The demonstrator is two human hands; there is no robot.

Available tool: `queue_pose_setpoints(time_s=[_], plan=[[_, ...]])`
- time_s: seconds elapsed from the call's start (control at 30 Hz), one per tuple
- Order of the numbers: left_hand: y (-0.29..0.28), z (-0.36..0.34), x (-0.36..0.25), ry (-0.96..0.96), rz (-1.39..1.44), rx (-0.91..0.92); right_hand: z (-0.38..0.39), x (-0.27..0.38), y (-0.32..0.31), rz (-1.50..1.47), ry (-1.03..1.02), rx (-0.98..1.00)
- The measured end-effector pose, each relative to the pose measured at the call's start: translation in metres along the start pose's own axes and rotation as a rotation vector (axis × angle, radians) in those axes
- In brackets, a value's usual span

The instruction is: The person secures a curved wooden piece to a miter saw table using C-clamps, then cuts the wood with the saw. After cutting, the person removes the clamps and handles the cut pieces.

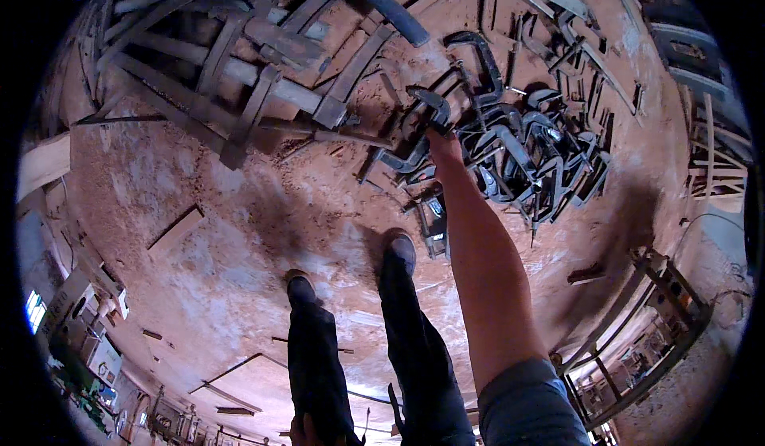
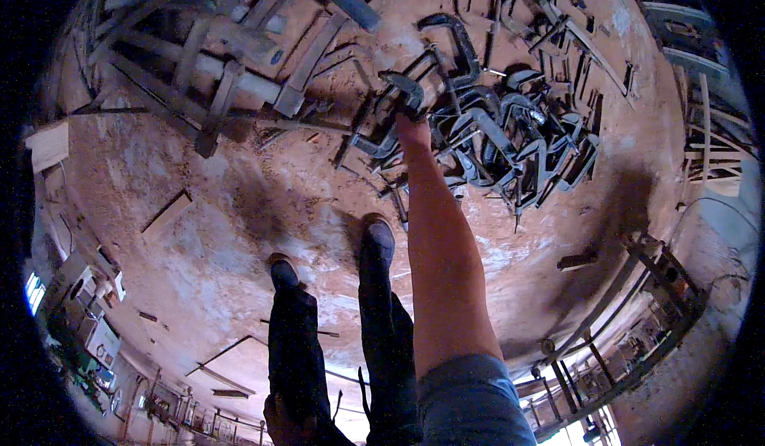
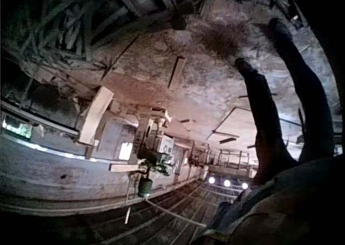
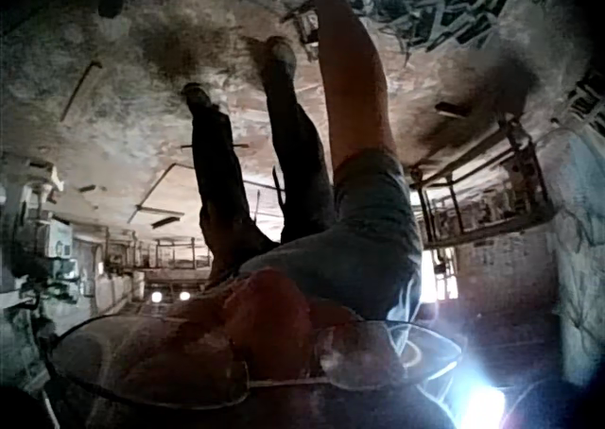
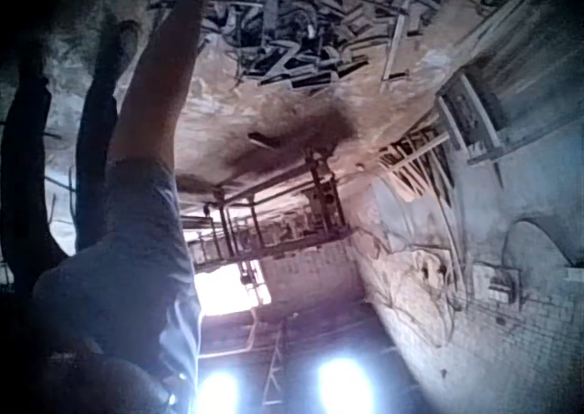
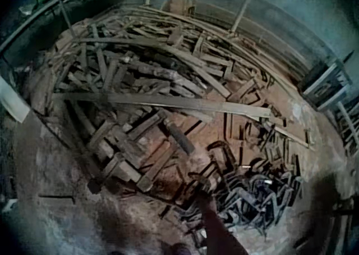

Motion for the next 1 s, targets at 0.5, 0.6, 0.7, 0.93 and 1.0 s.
queue_pose_setpoints(time_s=[0.5, 0.6, 0.7, 0.93, 1.0], plan=[[-0.026, -0.029, -0.018, 0.029, 0.017, -0.068, -0.045, 0.065, -0.059, 0.949, -0.193, -0.091], [-0.033, -0.039, -0.013, 0.047, 0.032, -0.081, -0.058, 0.069, -0.055, 0.863, -0.192, -0.042], [-0.036, -0.035, 0.001, 0.019, 0.133, -0.099, -0.064, 0.068, -0.07, 1.032, -0.328, 0.175], [-0.039, -0.042, 0.004, 0.16, -0.058, -0.147, -0.058, 0.048, -0.07, 1.04, -0.529, 0.256], [-0.039, -0.045, -0.004, 0.141, -0.032, -0.13, -0.05, 0.045, -0.055, 0.777, -0.342, 0.13]])
Point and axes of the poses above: each hand's wrist, its own z-axis away from the middle knuckle, its own y-axis out of the palm, x = y × z, the point moved 1 cm from there along -z, towards the middle knuckle, and after that the axes turned 10 degrees about -y, right-handed, at the moved point
